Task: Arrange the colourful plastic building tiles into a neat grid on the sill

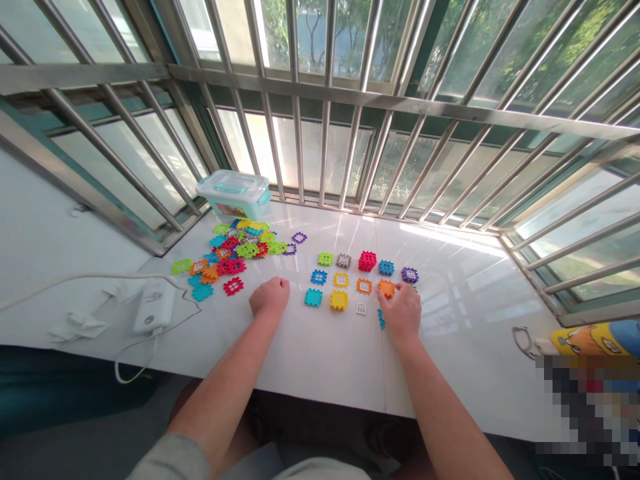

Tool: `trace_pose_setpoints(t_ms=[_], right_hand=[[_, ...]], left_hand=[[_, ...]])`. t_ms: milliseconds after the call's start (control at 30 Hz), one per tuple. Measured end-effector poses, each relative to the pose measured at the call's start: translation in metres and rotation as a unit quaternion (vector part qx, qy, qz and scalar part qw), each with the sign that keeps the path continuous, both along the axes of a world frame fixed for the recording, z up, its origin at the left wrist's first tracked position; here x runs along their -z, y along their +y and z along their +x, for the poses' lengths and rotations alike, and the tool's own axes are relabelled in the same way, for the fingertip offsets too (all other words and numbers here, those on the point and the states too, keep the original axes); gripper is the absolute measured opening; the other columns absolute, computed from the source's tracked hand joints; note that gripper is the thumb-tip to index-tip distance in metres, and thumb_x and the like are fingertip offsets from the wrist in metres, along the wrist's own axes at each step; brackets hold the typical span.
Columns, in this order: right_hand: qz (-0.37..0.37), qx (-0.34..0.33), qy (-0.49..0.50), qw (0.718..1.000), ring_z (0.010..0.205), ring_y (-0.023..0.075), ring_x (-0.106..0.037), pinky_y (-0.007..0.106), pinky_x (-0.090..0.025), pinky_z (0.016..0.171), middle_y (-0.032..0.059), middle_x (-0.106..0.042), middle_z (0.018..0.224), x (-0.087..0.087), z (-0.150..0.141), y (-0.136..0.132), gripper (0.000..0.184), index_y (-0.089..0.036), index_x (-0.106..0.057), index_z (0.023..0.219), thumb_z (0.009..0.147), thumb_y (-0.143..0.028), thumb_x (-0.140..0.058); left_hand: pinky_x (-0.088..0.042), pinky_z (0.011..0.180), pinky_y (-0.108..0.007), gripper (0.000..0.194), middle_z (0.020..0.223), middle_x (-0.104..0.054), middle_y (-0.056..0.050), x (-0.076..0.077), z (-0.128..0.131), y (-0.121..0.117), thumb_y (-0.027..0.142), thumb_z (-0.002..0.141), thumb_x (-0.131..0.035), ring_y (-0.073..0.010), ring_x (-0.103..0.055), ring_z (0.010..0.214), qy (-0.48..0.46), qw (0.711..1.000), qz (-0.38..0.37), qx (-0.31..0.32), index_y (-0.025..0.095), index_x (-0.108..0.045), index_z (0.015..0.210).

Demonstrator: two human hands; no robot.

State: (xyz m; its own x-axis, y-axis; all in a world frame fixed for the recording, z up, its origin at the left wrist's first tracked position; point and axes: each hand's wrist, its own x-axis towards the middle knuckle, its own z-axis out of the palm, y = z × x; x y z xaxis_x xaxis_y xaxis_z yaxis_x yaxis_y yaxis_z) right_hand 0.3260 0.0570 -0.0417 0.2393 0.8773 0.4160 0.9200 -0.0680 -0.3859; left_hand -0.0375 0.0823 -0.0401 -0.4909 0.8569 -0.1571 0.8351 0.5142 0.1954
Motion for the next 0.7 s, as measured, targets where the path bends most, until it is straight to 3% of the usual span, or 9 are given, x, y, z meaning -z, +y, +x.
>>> trace_pose_setpoints(t_ms=[133,233,300,433,567,700], right_hand=[[0.036,-0.040,0.016,0.998,0.108,0.0309,-0.056,0.044,-0.044,0.095,0.0147,-0.064,0.113,-0.010,-0.012,-0.019,0.046,-0.020,-0.055,0.115,0.101,-0.063,-0.052],[0.031,-0.093,0.046,0.994,0.089,0.0258,-0.058,0.038,-0.045,0.084,0.0077,-0.062,0.091,-0.014,-0.033,-0.049,0.038,-0.022,-0.058,0.106,0.105,-0.059,-0.048],[0.006,-0.138,0.060,0.989,0.075,0.0220,-0.056,0.034,-0.043,0.074,0.0028,-0.057,0.077,-0.010,-0.050,-0.072,0.036,-0.024,-0.059,0.097,0.107,-0.055,-0.045],[-0.038,-0.224,0.024,0.974,0.062,0.0169,-0.053,0.029,-0.035,0.064,0.0002,-0.055,0.067,0.009,-0.077,-0.107,0.039,-0.024,-0.059,0.084,0.110,-0.047,-0.043],[-0.070,-0.258,-0.032,0.963,0.060,0.0153,-0.053,0.029,-0.027,0.061,0.0010,-0.059,0.066,0.022,-0.086,-0.110,0.042,-0.023,-0.060,0.079,0.110,-0.046,-0.045],[-0.082,-0.240,-0.044,0.966,0.057,0.0142,-0.051,0.029,-0.022,0.060,0.0004,-0.060,0.064,0.023,-0.085,-0.104,0.043,-0.022,-0.060,0.078,0.109,-0.048,-0.045]], left_hand=[[-0.050,0.075,-0.039,0.048,0.101,-0.079,-0.016,0.001,-0.001,0.000,0.040,0.101,-0.036,-0.0336,-0.074,0.092,-0.004,1.000,0.005,0.003,0.026,-0.081,0.110],[-0.049,0.075,-0.039,0.048,0.100,-0.079,-0.017,0.002,-0.002,0.001,0.040,0.101,-0.036,-0.0334,-0.074,0.091,-0.005,1.000,0.011,0.005,0.025,-0.081,0.110],[-0.048,0.075,-0.039,0.049,0.100,-0.079,-0.017,0.003,-0.002,0.000,0.041,0.101,-0.036,-0.0333,-0.073,0.091,-0.005,1.000,0.015,0.005,0.024,-0.081,0.109],[-0.046,0.085,-0.042,0.050,0.094,-0.079,-0.017,0.004,0.000,-0.003,0.037,0.101,-0.034,-0.0311,-0.073,0.088,0.021,0.999,0.035,0.025,0.021,-0.082,0.106],[-0.034,0.107,-0.051,0.049,0.087,-0.078,-0.015,0.005,0.001,-0.008,0.032,0.100,-0.036,-0.0285,-0.070,0.091,0.074,0.991,0.107,0.042,0.019,-0.083,0.098],[-0.036,0.105,-0.048,0.048,0.085,-0.077,-0.016,0.004,-0.002,-0.010,0.032,0.099,-0.037,-0.0292,-0.067,0.097,0.071,0.988,0.138,0.003,0.020,-0.084,0.097]])
